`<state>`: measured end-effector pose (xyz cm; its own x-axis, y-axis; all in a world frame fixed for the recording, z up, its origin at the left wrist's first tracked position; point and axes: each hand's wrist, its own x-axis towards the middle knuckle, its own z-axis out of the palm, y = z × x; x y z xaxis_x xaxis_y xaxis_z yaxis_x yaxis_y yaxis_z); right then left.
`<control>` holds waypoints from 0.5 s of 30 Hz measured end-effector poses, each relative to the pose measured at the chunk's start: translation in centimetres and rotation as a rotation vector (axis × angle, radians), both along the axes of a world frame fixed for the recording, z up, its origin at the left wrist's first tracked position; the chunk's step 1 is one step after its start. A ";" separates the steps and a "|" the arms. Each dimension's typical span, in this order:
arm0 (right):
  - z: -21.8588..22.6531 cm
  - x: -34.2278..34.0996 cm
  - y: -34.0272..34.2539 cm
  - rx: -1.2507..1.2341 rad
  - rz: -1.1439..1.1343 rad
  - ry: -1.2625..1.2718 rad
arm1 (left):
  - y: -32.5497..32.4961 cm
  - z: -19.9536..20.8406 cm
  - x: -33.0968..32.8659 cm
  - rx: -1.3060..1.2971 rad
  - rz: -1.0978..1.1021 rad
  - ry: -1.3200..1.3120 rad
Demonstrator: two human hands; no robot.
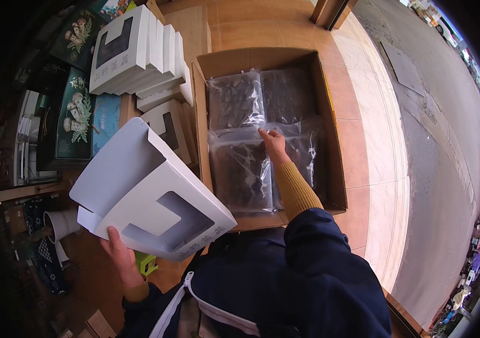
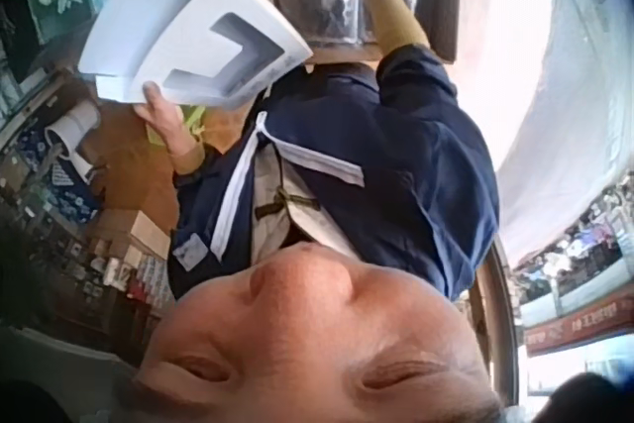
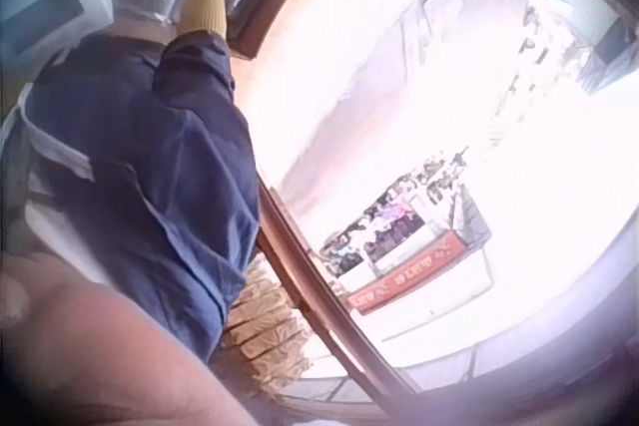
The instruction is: The person assembles flat white cardboard boxes by folding and interlocking the flaps. They place small printed labels on the assembled boxes and stack them on a wooden counter. The person repeats this process for several boxes.
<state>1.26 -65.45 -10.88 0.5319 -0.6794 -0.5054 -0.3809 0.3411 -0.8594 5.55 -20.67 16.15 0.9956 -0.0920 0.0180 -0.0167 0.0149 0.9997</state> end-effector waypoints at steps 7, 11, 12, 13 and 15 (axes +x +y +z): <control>6.6 -2.4 2.8 0.130 0.028 -0.191 | -1.9 -0.6 -0.9 -0.001 -0.001 -0.061; 18.8 -5.8 0.6 -0.172 -0.105 -0.528 | -2.9 -0.3 -0.4 0.078 -0.141 -0.079; 22.8 -6.3 -0.4 -0.246 -0.204 -0.708 | -3.2 -0.3 0.0 0.078 -0.166 -0.081; 27.0 -6.9 -1.8 -0.269 -0.291 -0.841 | -3.5 -0.3 0.4 0.061 -0.201 -0.068; 35.5 -8.6 -3.7 -0.496 -0.301 -1.038 | -4.0 -0.2 1.0 0.035 -0.239 -0.074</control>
<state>-7.30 -69.10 24.65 0.3175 -0.8471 0.4263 0.6141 -0.1588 -0.7730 6.59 -24.65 15.98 0.9416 -0.3263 0.0827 -0.0900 -0.0073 0.9959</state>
